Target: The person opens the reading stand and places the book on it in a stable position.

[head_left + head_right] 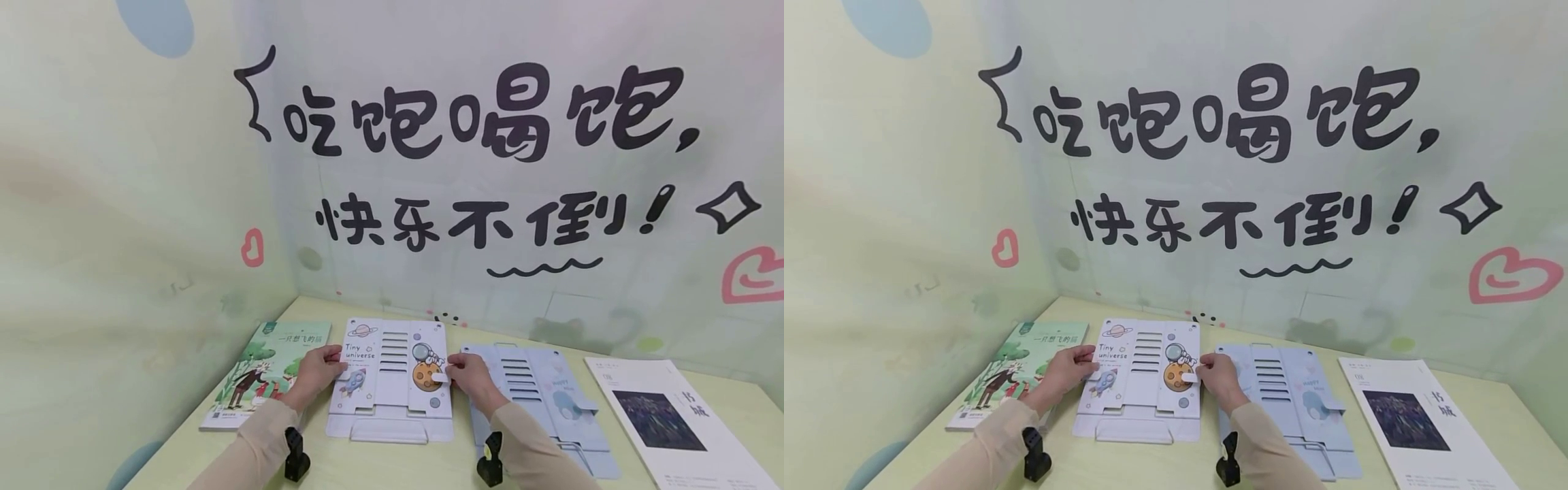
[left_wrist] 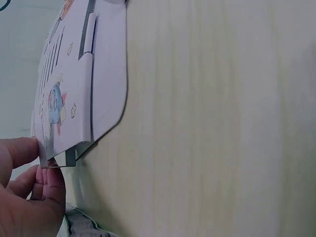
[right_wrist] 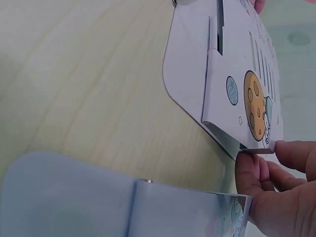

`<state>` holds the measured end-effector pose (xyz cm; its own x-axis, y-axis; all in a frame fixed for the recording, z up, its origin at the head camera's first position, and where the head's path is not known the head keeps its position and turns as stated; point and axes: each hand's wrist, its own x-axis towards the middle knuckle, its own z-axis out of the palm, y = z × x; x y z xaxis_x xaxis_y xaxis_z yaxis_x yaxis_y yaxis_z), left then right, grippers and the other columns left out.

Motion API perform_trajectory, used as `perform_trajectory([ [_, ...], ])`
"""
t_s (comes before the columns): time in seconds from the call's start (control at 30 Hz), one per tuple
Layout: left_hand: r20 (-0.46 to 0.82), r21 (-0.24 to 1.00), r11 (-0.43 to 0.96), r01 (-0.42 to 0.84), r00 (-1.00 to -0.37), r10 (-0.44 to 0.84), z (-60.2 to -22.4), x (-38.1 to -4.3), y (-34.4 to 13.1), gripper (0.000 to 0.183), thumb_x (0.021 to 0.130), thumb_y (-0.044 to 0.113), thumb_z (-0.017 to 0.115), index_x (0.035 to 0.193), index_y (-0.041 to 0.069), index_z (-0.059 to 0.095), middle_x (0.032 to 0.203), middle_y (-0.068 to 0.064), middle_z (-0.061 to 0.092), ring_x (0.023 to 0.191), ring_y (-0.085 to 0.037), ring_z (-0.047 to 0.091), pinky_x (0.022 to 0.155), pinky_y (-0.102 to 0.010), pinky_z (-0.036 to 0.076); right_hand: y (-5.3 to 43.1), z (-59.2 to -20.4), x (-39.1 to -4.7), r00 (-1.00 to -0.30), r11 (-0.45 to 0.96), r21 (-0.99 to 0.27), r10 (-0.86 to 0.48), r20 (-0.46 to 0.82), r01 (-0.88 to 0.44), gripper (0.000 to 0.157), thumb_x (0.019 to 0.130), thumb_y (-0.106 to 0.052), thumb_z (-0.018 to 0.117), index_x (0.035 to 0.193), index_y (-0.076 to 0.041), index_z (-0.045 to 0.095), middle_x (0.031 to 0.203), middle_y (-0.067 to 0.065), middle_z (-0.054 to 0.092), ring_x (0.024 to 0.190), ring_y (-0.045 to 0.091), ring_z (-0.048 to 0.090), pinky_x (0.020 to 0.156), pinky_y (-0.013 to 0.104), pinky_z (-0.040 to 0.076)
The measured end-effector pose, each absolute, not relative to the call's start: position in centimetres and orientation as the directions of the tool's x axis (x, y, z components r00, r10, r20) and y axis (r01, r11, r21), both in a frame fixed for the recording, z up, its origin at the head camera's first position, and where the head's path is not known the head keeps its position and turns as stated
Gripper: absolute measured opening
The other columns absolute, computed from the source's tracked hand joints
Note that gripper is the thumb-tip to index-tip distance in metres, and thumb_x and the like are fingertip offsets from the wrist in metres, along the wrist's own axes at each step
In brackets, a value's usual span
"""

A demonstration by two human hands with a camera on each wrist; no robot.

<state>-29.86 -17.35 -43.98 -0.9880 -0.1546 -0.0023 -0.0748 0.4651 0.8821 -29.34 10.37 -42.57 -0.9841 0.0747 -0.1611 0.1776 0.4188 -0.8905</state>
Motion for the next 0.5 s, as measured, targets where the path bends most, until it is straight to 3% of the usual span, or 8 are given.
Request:
perform_trajectory([
  [0.5, 0.033, 0.902, 0.430, -0.048, -0.983, -0.179, -43.91, -29.47, -17.15, 0.043, 0.083, -0.006, 0.060, 0.125, -0.006, 0.053, 0.104, -0.016, 0.058, 0.093, -0.023, 0.055, 0.077, -0.027, 0.049, 10.44, -42.35, -29.44, -0.982, 0.342, -0.921, 0.074, -0.174, 0.188, 0.028, 0.089, -0.001, 0.056, 0.117, 0.006, 0.056, 0.096, 0.014, 0.059, 0.080, 0.018, 0.059, 0.069, 0.027, 0.052],
])
